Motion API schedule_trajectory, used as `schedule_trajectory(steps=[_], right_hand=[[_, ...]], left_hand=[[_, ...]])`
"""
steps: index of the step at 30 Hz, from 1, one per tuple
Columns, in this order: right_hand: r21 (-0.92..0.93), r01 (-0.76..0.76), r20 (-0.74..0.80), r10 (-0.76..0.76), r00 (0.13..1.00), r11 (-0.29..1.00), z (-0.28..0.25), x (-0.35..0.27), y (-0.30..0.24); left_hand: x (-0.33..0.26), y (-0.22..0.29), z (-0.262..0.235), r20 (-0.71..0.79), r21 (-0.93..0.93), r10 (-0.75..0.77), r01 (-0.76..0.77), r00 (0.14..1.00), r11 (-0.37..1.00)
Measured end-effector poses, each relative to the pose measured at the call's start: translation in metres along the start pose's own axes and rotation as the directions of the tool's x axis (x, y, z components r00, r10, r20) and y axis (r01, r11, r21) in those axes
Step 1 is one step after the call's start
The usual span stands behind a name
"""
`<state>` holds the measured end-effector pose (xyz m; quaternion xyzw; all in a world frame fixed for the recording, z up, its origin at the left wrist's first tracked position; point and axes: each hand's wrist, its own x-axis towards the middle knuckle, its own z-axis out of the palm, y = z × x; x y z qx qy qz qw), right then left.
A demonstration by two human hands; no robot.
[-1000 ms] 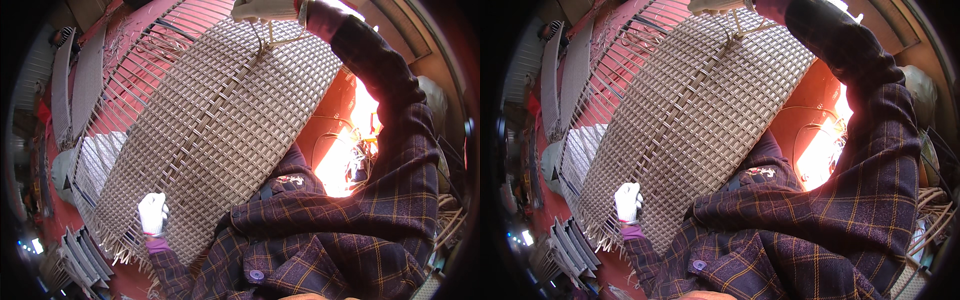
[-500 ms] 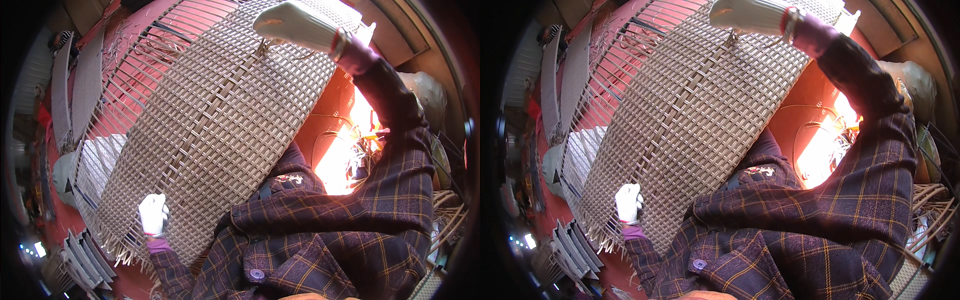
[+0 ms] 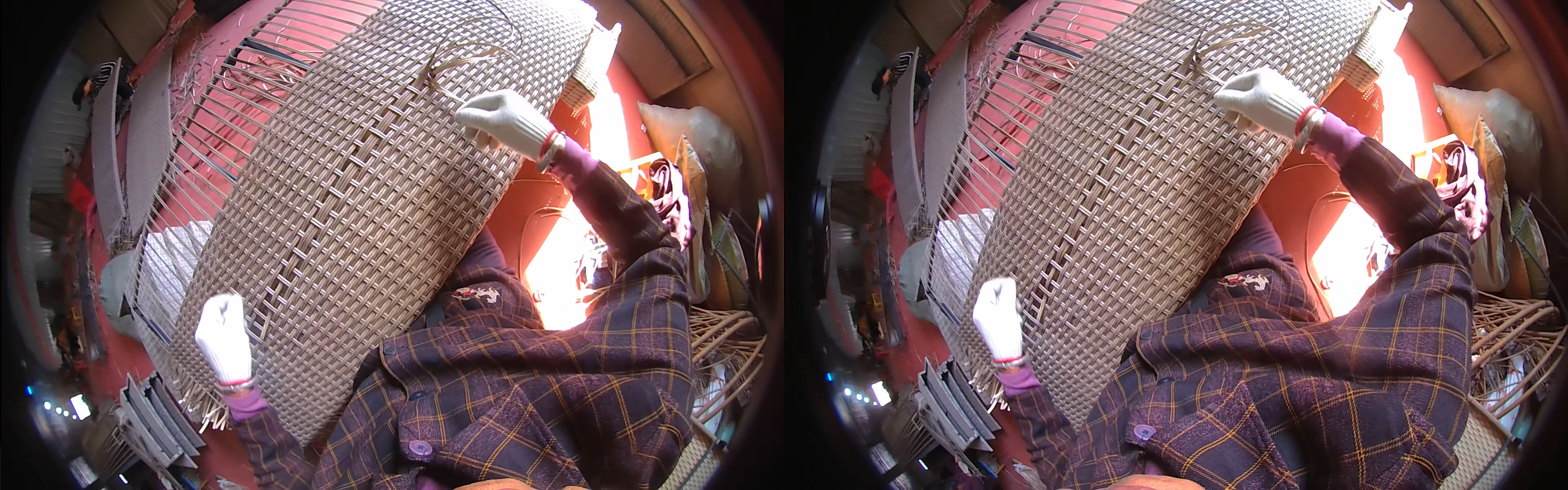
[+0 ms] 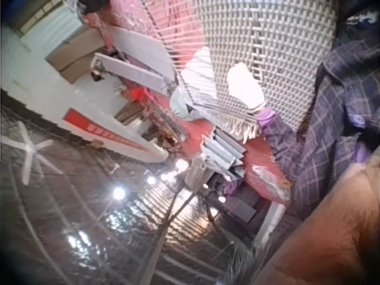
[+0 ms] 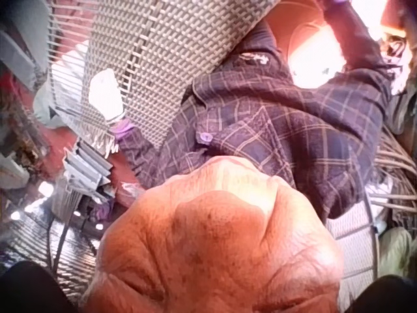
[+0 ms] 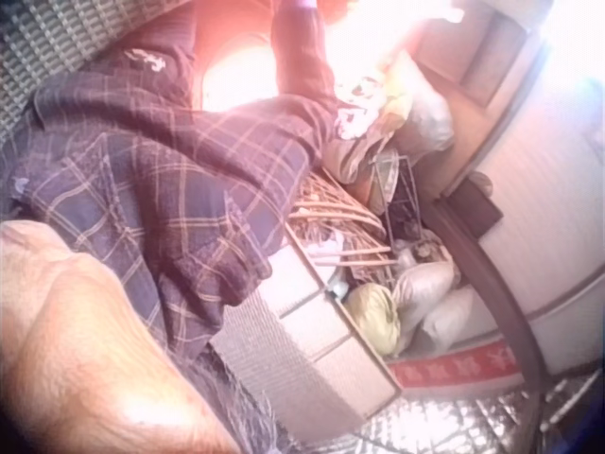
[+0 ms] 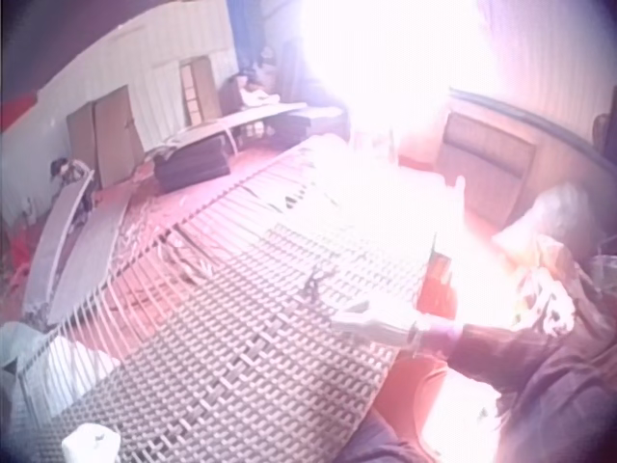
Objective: The person weaves a large basket by hand, interlacing thin strips through a pre-formed frame. They repeatedly adjust the basket's position and tuck in loose ends to maintain a tight weave.
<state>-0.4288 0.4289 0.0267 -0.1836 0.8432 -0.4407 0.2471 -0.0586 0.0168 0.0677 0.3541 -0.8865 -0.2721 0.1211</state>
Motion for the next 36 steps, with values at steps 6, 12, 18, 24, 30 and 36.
schedule_trajectory(steps=[6, 12, 18, 24, 30, 36], right_hand=[[0.641, -0.277, 0.272, 0.126, 0.954, 0.716, 0.021, -0.001, 0.029], [0.89, -0.108, 0.021, 0.196, 0.98, 0.444, 0.036, 0.008, 0.044], [0.838, 0.102, -0.213, 0.149, 0.966, 0.536, 0.032, 0.005, 0.043], [0.715, 0.176, -0.308, 0.078, 0.948, 0.677, 0.026, -0.004, 0.038], [0.588, 0.328, -0.354, -0.128, 0.926, 0.739, 0.008, -0.015, 0.017], [0.403, 0.313, -0.367, -0.161, 0.916, 0.86, 0.002, -0.006, -0.012]], left_hand=[[0.084, 0.129, 0.095, 0.395, -0.352, 0.27, -0.127, 0.878, 0.927], [0.162, 0.24, 0.233, 0.459, -0.551, 0.485, -0.189, 0.745, 0.813], [0.194, 0.303, 0.299, 0.453, -0.592, 0.554, -0.228, 0.698, 0.773], [0.204, 0.299, 0.297, 0.54, -0.58, 0.52, -0.155, 0.662, 0.8], [0.187, 0.279, 0.277, 0.459, -0.732, 0.489, 0.003, 0.742, 0.681], [0.158, 0.269, 0.242, 0.374, -0.807, 0.562, -0.04, 0.738, 0.589]])
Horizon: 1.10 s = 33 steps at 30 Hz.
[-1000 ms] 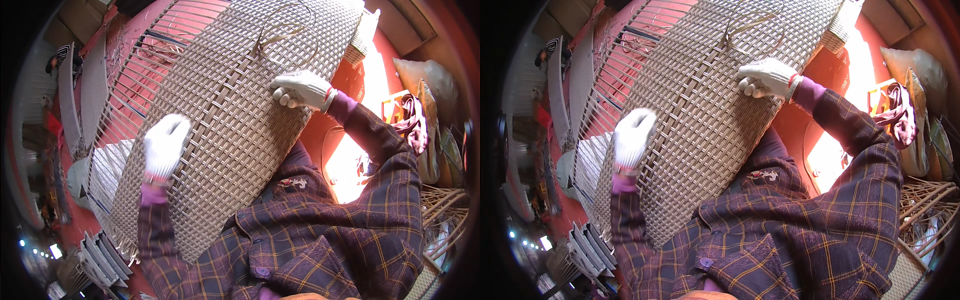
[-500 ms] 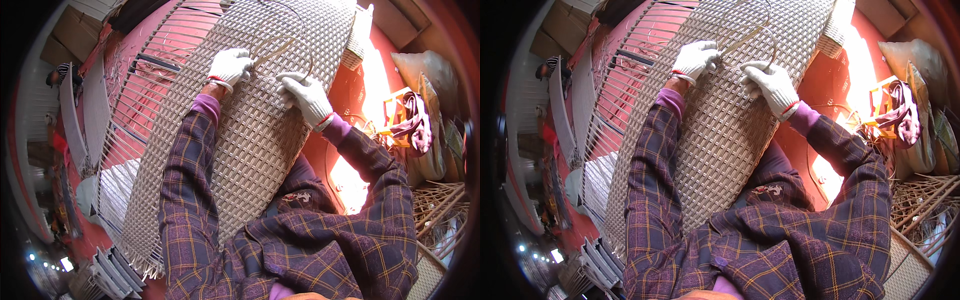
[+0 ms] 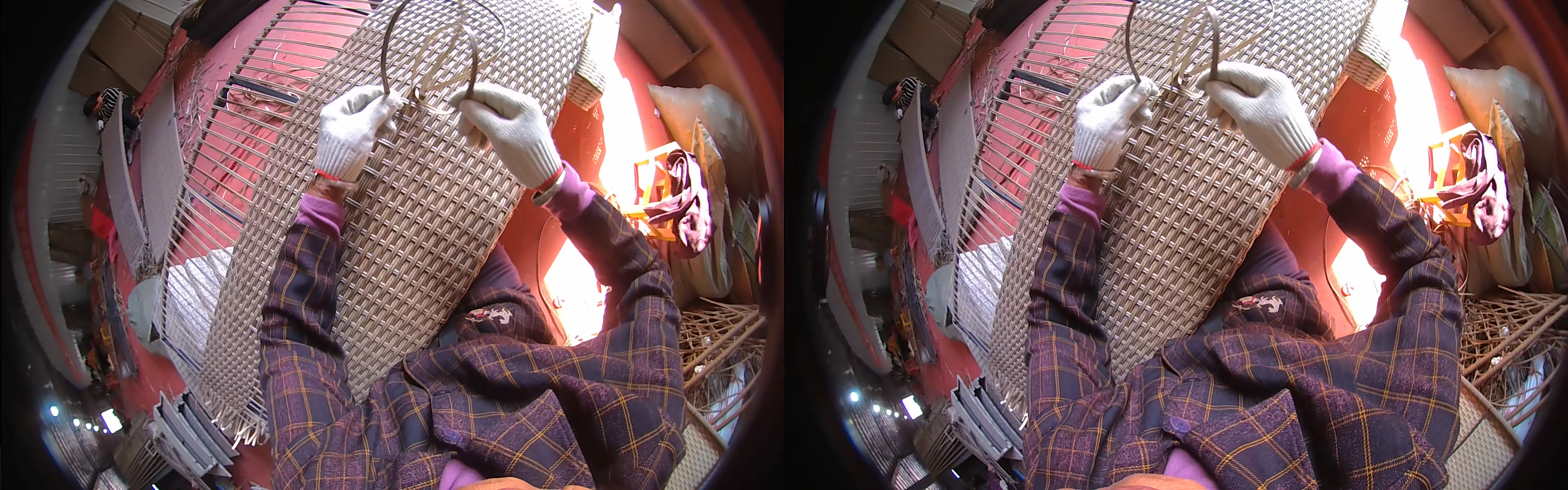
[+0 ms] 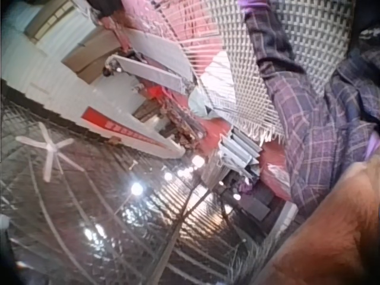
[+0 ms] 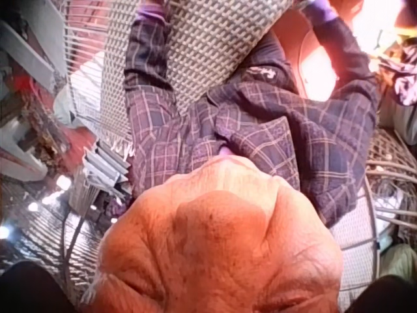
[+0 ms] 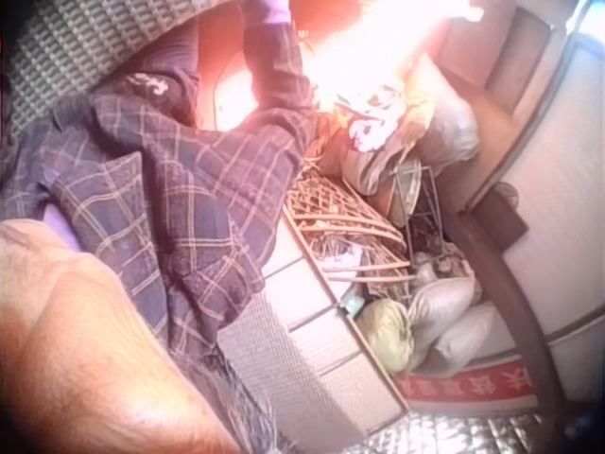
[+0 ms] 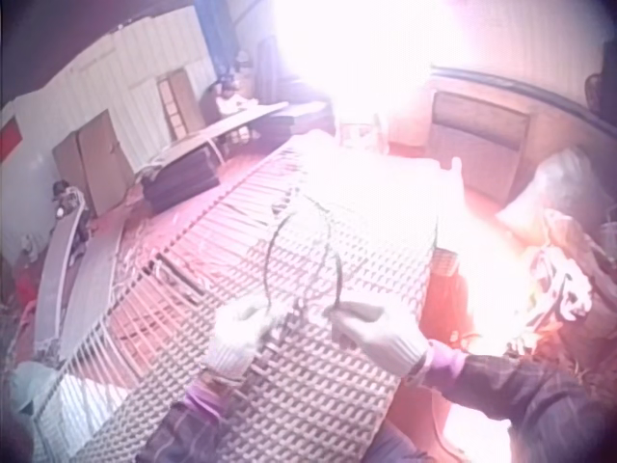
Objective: The person weaves a large basket by hand, interlacing thin strips through a pre-formed frame. They repeatedly adjust the basket's position and tuck in loose ends to maintain a tight weave.
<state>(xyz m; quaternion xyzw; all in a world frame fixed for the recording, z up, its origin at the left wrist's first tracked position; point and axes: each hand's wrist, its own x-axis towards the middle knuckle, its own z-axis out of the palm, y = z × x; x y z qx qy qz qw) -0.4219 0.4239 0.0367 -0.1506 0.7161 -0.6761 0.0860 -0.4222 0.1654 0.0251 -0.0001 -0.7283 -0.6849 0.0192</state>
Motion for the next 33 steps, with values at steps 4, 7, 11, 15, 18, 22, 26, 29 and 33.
schedule_trajectory(steps=[4, 7, 11, 15, 18, 22, 26, 29, 33], right_hand=[[-0.122, 0.034, 0.026, -0.031, 0.999, 0.992, 0.01, 0.025, -0.01], [-0.185, 0.037, 0.053, -0.028, 0.998, 0.982, 0.018, 0.042, -0.015], [-0.232, 0.212, 0.133, -0.184, 0.974, 0.95, 0.026, 0.06, -0.022], [-0.081, 0.189, 0.242, -0.164, 0.956, 0.979, 0.022, 0.069, -0.031], [-0.032, 0.201, 0.319, -0.181, 0.931, 0.979, 0.014, 0.071, -0.034], [-0.096, 0.307, 0.35, -0.257, 0.901, 0.947, 0.002, 0.077, -0.029], [-0.116, 0.37, 0.316, -0.319, 0.894, 0.922, -0.01, 0.083, -0.027], [-0.179, 0.425, 0.348, -0.346, 0.871, 0.888, -0.015, 0.082, -0.03], [-0.094, 0.285, 0.381, -0.23, 0.895, 0.954, -0.012, 0.068, -0.029]], left_hand=[[-0.021, 0.016, -0.001, 0.043, 0.06, 0.052, -0.055, 0.998, 0.997], [-0.033, 0.021, 0.005, 0.09, 0.08, 0.078, -0.085, 0.993, 0.993], [-0.044, 0.023, 0.018, 0.204, 0.259, 0.176, -0.227, 0.963, 0.939], [-0.045, 0.028, 0.023, 0.149, 0.218, 0.094, -0.126, 0.984, 0.968], [-0.041, 0.031, 0.017, 0.124, 0.047, 0.0, -0.006, 0.992, 0.999], [-0.023, 0.032, 0.008, 0.033, 0.101, 0.085, -0.088, 0.996, 0.991], [0.001, 0.039, 0.011, -0.056, 0.209, 0.34, -0.322, 0.939, 0.923], [0.009, 0.054, 0.005, 0.095, 0.325, 0.314, -0.328, 0.945, 0.887], [0.008, 0.074, -0.01, 0.301, 0.32, 0.201, -0.297, 0.932, 0.899]])
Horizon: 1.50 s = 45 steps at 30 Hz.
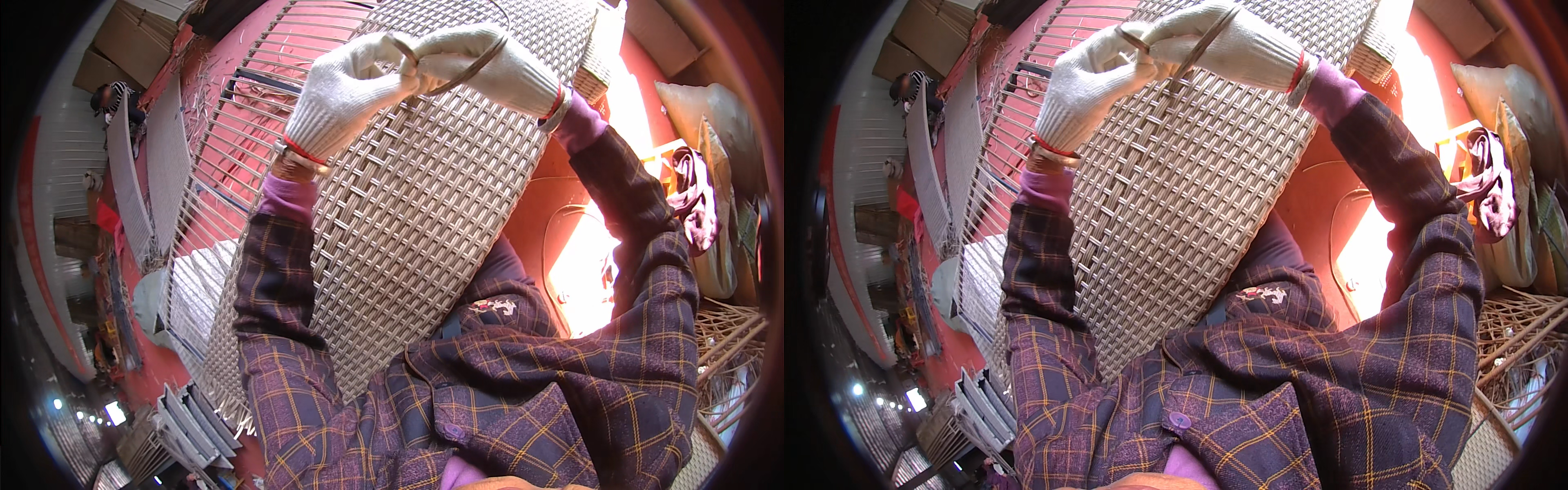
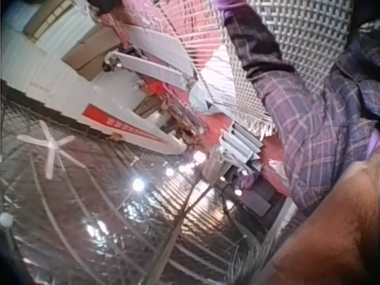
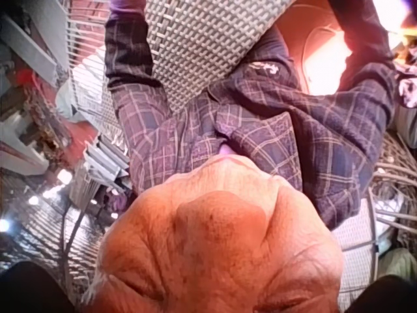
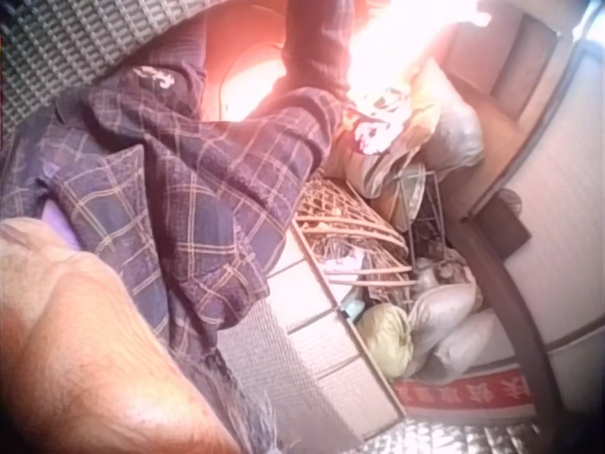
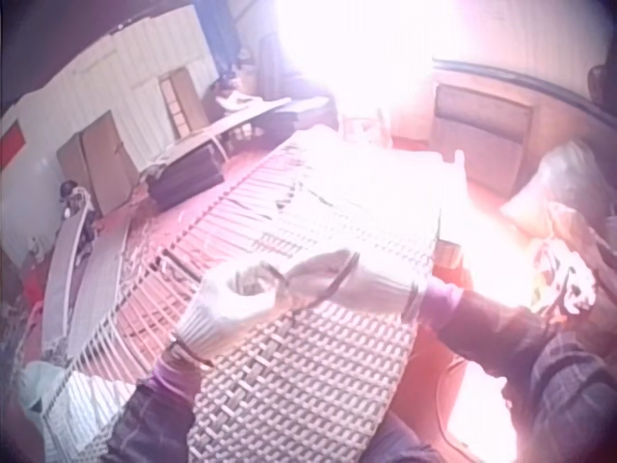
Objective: The person weaves a large basket by hand, interlacing thin strips through a pre-formed frame. They repeatedly adjust the basket's position and tuck in loose ends to maintain a tight weave.
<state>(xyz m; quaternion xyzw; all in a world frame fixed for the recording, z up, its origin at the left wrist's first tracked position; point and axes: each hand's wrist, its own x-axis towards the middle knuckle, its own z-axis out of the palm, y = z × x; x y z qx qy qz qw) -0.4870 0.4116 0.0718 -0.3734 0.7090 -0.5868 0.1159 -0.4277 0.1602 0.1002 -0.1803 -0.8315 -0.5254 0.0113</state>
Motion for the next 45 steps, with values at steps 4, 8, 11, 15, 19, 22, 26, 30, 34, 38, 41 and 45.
schedule_trajectory(steps=[4, 8, 11, 15, 19, 22, 26, 30, 34, 38, 41, 45], right_hand=[[0.069, -0.014, -0.032, 0.017, 0.999, 0.998, 0.0, -0.006, 0.0], [0.186, 0.038, -0.041, -0.031, 0.999, 0.982, -0.006, -0.019, -0.002], [0.105, 0.056, -0.004, -0.056, 0.998, 0.993, -0.005, -0.039, -0.003], [0.229, 0.06, -0.017, -0.058, 0.998, 0.971, -0.001, -0.052, 0.011], [0.352, 0.088, -0.197, -0.018, 0.98, 0.932, -0.01, -0.068, 0.043], [0.634, 0.04, -0.32, 0.214, 0.923, 0.772, -0.015, -0.085, 0.071], [0.727, 0.041, -0.305, 0.27, 0.913, 0.686, -0.019, -0.097, 0.096], [0.692, 0.015, -0.321, 0.289, 0.902, 0.722, -0.019, -0.101, 0.099], [0.67, 0.03, -0.309, 0.242, 0.92, 0.742, -0.019, -0.104, 0.092], [0.669, 0.049, -0.282, 0.192, 0.94, 0.742, -0.017, -0.106, 0.084], [0.65, 0.062, -0.272, 0.156, 0.949, 0.758, -0.015, -0.108, 0.079], [0.661, 0.074, -0.275, 0.15, 0.95, 0.747, -0.017, -0.113, 0.076]], left_hand=[[-0.015, 0.014, -0.024, -0.016, 0.093, -0.071, 0.072, 0.997, 0.993], [-0.026, 0.022, -0.059, 0.029, -0.119, -0.262, 0.264, 0.965, 0.957], [-0.03, 0.019, -0.065, 0.11, -0.313, -0.171, 0.197, 0.979, 0.929], [-0.032, 0.008, -0.061, -0.064, -0.295, -0.236, 0.207, 0.97, 0.933], [-0.025, -0.018, -0.081, -0.293, -0.275, -0.198, 0.116, 0.935, 0.955], [-0.021, -0.052, -0.097, -0.419, -0.589, -0.504, 0.196, 0.755, 0.784], [-0.019, -0.08, -0.109, -0.376, -0.715, -0.563, 0.157, 0.736, 0.682], [-0.023, -0.058, -0.105, -0.264, -0.692, -0.452, 0.16, 0.852, 0.704], [-0.039, -0.016, -0.096, -0.091, -0.359, -0.311, 0.26, 0.946, 0.896], [-0.062, 0.008, -0.095, 0.195, -0.179, -0.32, 0.355, 0.927, 0.918], [-0.079, 0.014, -0.088, 0.239, -0.293, -0.269, 0.333, 0.933, 0.896], [-0.089, 0.018, -0.073, 0.064, -0.341, -0.308, 0.311, 0.949, 0.887]])
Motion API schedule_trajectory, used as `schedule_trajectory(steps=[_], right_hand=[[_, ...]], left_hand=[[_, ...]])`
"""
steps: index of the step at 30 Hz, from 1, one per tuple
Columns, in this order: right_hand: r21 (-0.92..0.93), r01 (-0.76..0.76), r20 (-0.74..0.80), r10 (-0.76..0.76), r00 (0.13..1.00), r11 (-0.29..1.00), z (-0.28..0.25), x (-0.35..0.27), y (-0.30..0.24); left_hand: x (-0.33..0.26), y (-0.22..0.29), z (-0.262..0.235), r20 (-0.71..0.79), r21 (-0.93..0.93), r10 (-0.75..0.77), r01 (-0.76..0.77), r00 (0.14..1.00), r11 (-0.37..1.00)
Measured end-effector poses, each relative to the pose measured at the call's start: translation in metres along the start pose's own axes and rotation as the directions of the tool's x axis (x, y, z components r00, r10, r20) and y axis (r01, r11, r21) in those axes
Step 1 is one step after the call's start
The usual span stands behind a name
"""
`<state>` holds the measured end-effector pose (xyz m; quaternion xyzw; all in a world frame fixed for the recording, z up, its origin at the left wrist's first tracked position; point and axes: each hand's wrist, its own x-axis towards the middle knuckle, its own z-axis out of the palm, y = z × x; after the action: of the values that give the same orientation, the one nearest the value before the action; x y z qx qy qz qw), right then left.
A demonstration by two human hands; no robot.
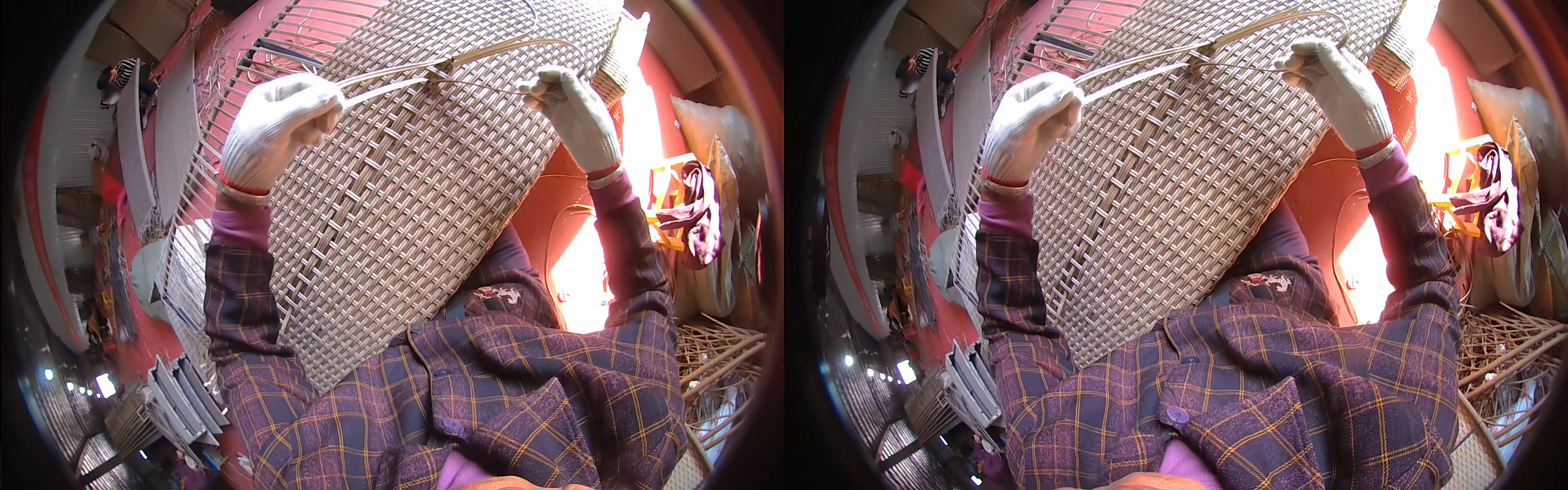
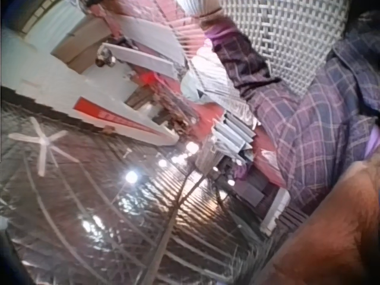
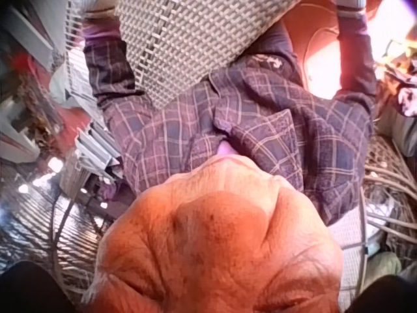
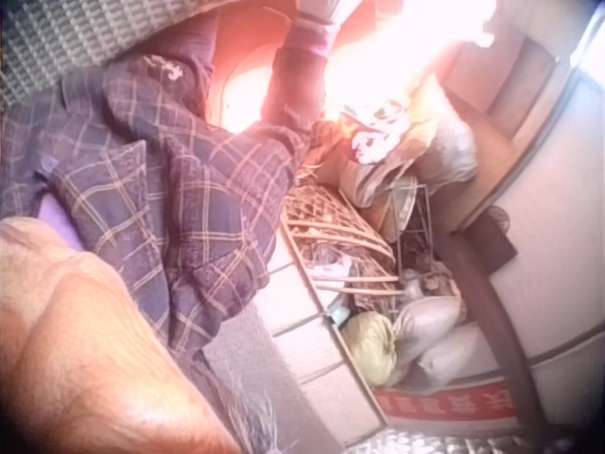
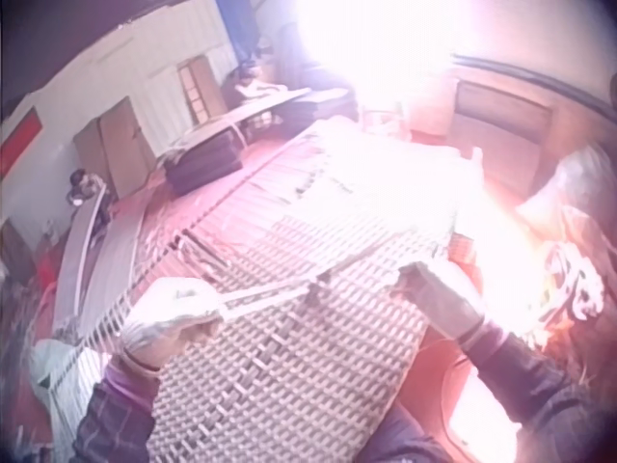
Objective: The person weaves a large basket by hand, interlacing thin strips through a pre-formed frame. They repeatedly adjust the basket's position and tuck in loose ends to maintain a tight weave.
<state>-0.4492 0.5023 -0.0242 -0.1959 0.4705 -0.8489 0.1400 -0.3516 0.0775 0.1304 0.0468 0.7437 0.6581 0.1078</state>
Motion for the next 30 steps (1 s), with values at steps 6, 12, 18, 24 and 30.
schedule_trajectory(steps=[6, 12, 18, 24, 30], right_hand=[[-0.001, -0.113, -0.19, 0.111, 0.975, 0.994, -0.017, -0.012, 0.007], [0.035, -0.179, -0.234, 0.182, 0.955, 0.983, -0.043, -0.021, 0.02], [-0.137, -0.204, -0.26, 0.164, 0.952, 0.969, -0.052, -0.026, 0.024], [-0.336, -0.336, -0.023, 0.348, 0.937, 0.88, 0.042, -0.054, 0.016], [-0.679, -0.129, 0.338, 0.465, 0.818, 0.722, 0.227, -0.047, 0.069]], left_hand=[[0.016, 0.006, 0.016, -0.104, 0.06, 0.233, -0.227, 0.967, 0.972], [-0.014, 0.018, 0.036, -0.214, 0.107, 0.145, -0.124, 0.966, 0.986], [-0.098, -0.015, 0.013, -0.442, 0.322, 0.223, -0.079, 0.869, 0.943], [-0.243, -0.09, -0.016, -0.731, 0.192, 0.086, 0.084, 0.677, 0.978], [-0.339, -0.141, 0.014, -0.848, 0.01, -0.086, 0.18, 0.523, 0.984]])
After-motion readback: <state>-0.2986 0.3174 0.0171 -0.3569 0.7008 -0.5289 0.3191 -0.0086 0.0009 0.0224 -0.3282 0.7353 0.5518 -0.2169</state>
